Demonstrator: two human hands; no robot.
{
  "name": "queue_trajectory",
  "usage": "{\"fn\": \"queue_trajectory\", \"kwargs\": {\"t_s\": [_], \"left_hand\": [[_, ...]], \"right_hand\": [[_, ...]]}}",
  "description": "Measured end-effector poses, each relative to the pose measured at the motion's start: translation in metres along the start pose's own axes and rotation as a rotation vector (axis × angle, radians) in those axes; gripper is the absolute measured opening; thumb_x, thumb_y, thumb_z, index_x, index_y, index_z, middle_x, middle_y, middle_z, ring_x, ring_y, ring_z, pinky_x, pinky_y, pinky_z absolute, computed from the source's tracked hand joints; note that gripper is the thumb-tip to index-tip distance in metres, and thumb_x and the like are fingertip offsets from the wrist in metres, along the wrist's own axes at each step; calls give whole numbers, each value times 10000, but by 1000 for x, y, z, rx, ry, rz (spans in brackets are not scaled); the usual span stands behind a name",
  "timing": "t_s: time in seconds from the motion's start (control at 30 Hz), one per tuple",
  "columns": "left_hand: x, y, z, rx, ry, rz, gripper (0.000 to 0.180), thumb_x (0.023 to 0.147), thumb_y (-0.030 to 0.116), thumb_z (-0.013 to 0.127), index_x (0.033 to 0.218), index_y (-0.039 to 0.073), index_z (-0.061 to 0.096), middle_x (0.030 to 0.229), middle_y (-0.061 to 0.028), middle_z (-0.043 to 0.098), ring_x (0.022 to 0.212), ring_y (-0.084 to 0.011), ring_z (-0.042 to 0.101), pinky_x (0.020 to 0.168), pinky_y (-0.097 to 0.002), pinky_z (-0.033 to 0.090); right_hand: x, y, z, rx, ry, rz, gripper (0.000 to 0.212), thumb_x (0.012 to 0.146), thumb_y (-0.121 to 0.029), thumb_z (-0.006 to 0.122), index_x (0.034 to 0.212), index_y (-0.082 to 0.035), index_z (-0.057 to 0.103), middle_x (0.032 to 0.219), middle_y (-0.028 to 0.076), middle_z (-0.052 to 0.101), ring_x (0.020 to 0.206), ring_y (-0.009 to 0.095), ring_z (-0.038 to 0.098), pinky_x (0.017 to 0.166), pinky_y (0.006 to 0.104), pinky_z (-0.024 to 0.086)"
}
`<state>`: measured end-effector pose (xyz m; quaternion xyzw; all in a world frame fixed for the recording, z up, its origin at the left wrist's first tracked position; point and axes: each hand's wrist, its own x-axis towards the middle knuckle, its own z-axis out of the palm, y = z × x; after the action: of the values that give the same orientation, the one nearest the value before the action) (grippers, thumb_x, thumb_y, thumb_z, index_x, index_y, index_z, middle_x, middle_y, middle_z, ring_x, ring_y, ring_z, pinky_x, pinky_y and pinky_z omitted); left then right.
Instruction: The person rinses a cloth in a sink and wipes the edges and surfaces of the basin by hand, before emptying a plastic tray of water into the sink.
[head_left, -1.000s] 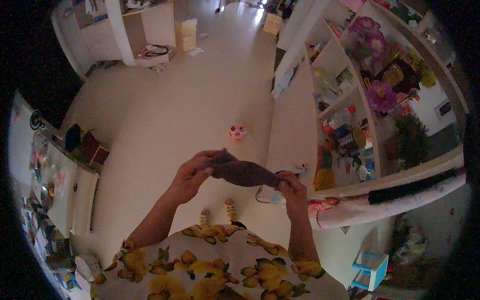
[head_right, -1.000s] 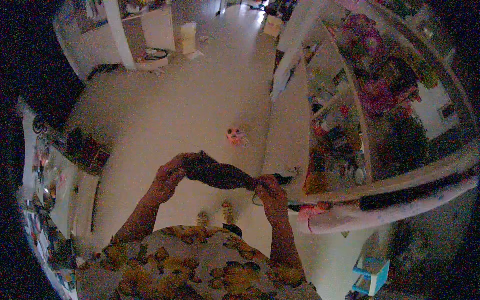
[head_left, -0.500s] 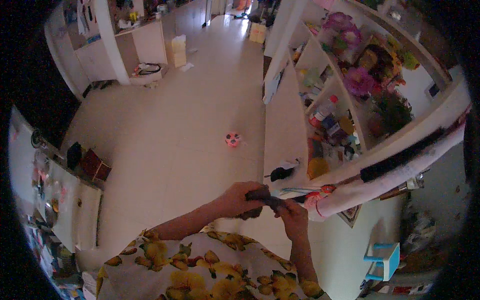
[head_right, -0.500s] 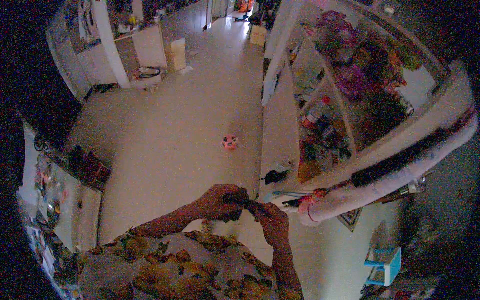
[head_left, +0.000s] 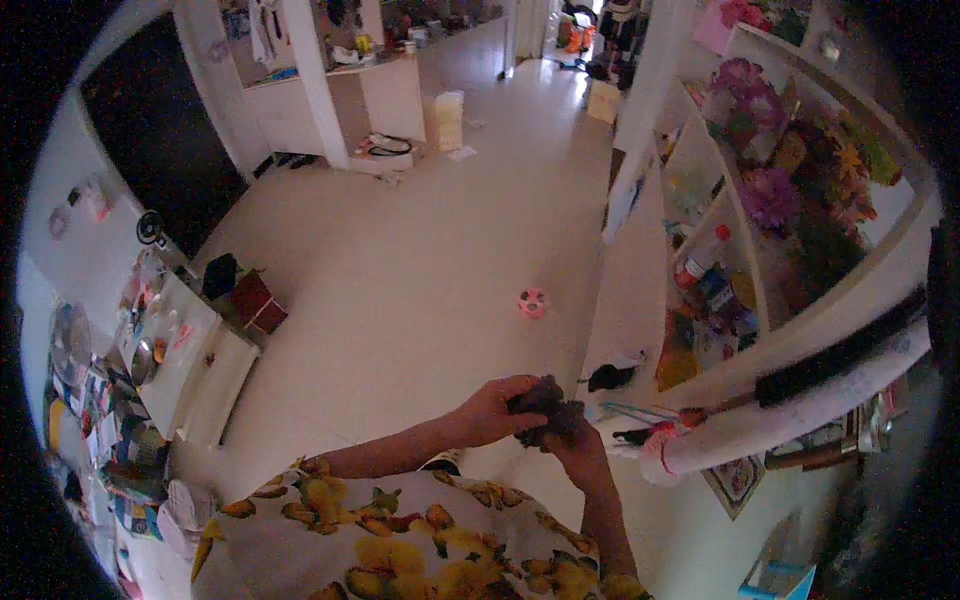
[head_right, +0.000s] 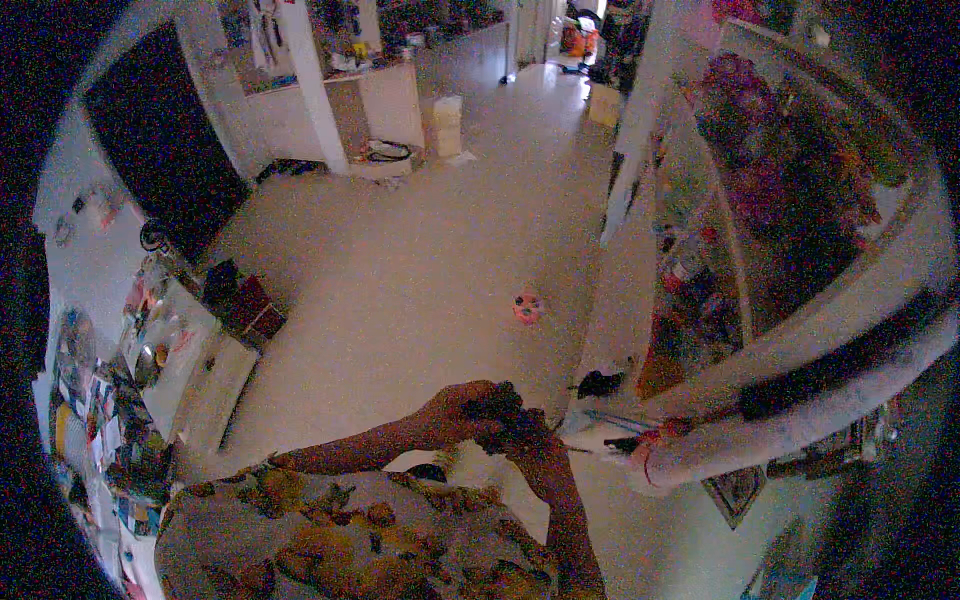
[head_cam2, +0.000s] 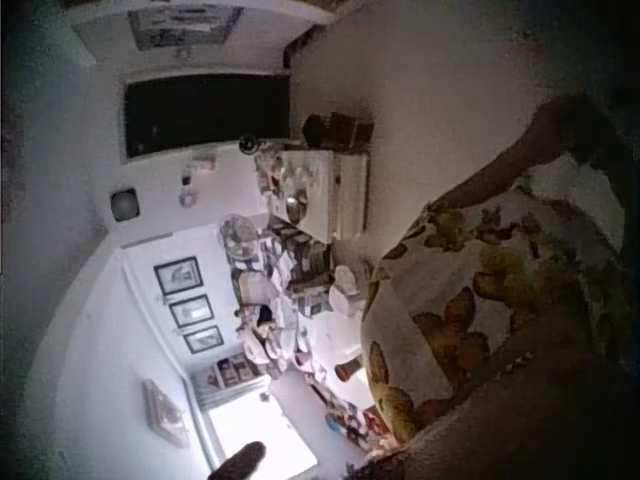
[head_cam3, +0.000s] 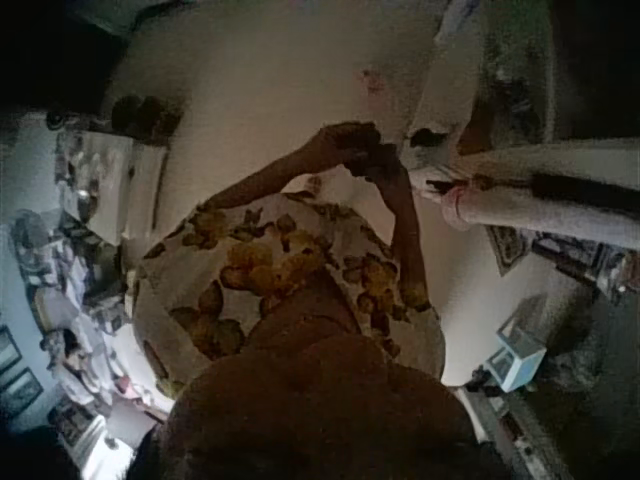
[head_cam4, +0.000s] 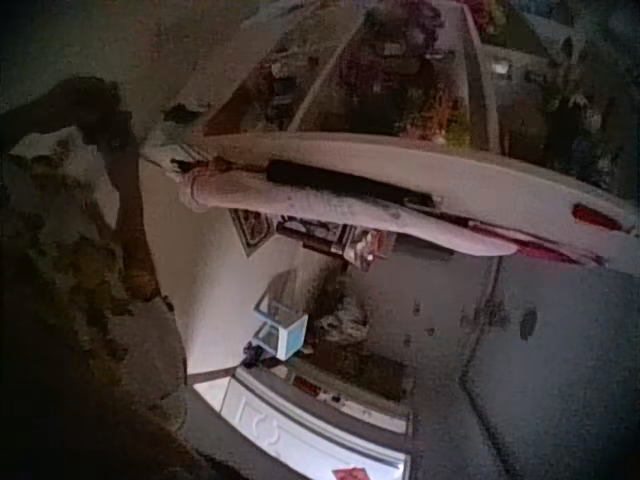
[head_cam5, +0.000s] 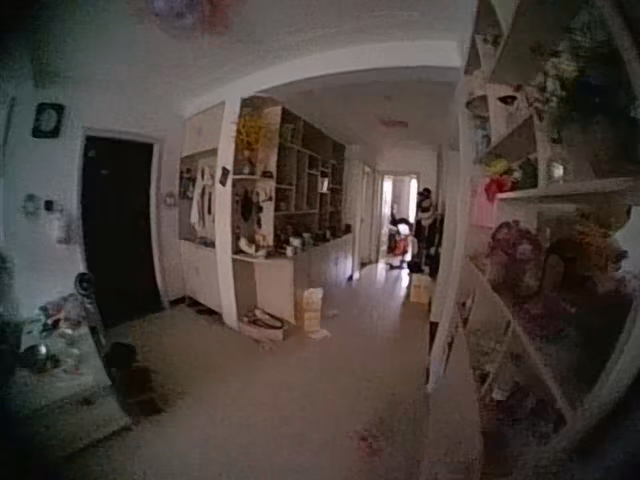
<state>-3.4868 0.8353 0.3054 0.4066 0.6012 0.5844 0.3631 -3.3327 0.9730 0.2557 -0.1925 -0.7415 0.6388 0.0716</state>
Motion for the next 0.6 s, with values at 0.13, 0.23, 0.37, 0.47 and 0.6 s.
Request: {"fn": "queue_trajectory", "kwargs": {"t_s": [0.13, 0.23, 0.37, 0.47, 0.6], "left_hand": [[10, -10, -26, 92, 59, 92, 305, 846, 88, 638, 1130, 17, 551, 977, -63, 619, 908, -120, 566, 812, -296, 484], [22, -3, -59, 88, 145, -65, 268, 854, 86, 627, 1106, 17, 566, 1002, -71, 624, 943, -137, 567, 848, -313, 470], [43, -11, -118, -9, 296, -89, 193, 887, 97, 583, 1061, 13, 577, 997, -78, 628, 914, -146, 575, 822, -318, 474], [62, -15, -170, -20, 298, -116, 183, 905, 120, 560, 1051, 11, 577, 959, -72, 624, 847, -133, 571, 766, -305, 480], [86, -24, -238, 20, 403, -26, 177, 908, 118, 553, 1050, 16, 580, 926, -62, 620, 818, -122, 565, 743, -295, 480]], "right_hand": [[35, -3, -4, -115, -30, 55, 389, 794, -107, 637, 1154, 8, 547, 1113, 128, 618, 1001, 240, 594, 897, 396, 458], [63, -18, -5, -65, 74, -109, 213, 881, -104, 577, 1066, 0, 599, 1007, 92, 633, 895, 183, 608, 815, 348, 509], [124, -37, 10, 227, 101, -119, 218, 890, -58, 541, 1094, 0, 591, 1043, 106, 629, 941, 203, 617, 817, 353, 515], [177, -36, 22, 212, 81, -199, 241, 886, -50, 546, 1120, -2, 578, 1072, 108, 624, 963, 207, 612, 828, 355, 512], [258, -67, 47, 301, 120, -57, 261, 877, -64, 570, 1134, -14, 562, 1089, 110, 611, 990, 222, 602, 834, 360, 508]]}}
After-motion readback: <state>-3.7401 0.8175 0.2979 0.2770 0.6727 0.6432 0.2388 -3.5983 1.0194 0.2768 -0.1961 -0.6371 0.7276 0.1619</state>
